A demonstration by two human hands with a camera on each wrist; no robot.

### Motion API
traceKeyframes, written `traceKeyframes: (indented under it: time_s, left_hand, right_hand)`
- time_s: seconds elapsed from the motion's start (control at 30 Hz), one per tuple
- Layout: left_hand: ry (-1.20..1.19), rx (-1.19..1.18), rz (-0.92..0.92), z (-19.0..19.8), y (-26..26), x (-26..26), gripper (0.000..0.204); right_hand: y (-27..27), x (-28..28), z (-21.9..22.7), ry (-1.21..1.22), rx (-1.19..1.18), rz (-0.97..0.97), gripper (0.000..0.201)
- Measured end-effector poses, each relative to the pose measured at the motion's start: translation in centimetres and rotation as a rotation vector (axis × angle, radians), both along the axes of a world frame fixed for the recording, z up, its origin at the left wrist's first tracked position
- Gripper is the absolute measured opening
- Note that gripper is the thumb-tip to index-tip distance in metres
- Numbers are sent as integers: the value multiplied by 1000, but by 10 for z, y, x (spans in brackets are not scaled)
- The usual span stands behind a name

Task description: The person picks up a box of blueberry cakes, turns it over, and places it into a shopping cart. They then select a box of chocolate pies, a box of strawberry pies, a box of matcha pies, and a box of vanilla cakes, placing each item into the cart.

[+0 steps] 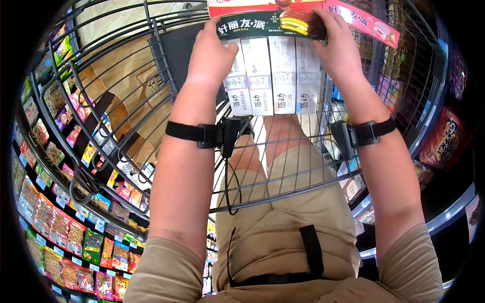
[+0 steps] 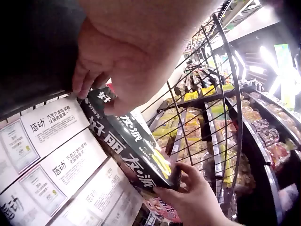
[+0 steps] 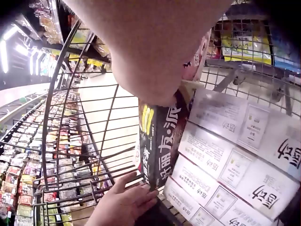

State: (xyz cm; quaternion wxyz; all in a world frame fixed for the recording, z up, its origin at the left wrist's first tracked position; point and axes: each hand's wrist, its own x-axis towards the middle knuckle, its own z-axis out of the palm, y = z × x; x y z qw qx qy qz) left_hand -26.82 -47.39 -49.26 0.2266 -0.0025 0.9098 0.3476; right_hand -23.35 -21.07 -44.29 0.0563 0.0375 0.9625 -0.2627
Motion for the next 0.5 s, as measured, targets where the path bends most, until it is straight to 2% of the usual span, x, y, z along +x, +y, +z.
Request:
traceKeyframes:
  time_s: [0.1,0.17,0.23,0.27,0.37,0.5]
  left_hand:
    - [-20,37,10,-4,-2,4,69]
    - [-46,20,12,2,1,5,65]
    - [-108,-3,-4,5,4,5,60]
    - [-111,6,8,2,5,6,55]
    - [-124,1,-10,6,12,7,53]
    - [-76,-8,-23,8,21,10,48]
  right_hand:
    - [-1,0,-14,98,1,63,70]
    - [0,5,-22,98,7,38,71]
    - [0,8,-17,-37,-96,-147,64]
    - [0,8,-16,-35,-95,-145,64]
    - [3,5,-14,-304,-240,-398,61]
    - [18,5,-33,-292,-238,-361,55]
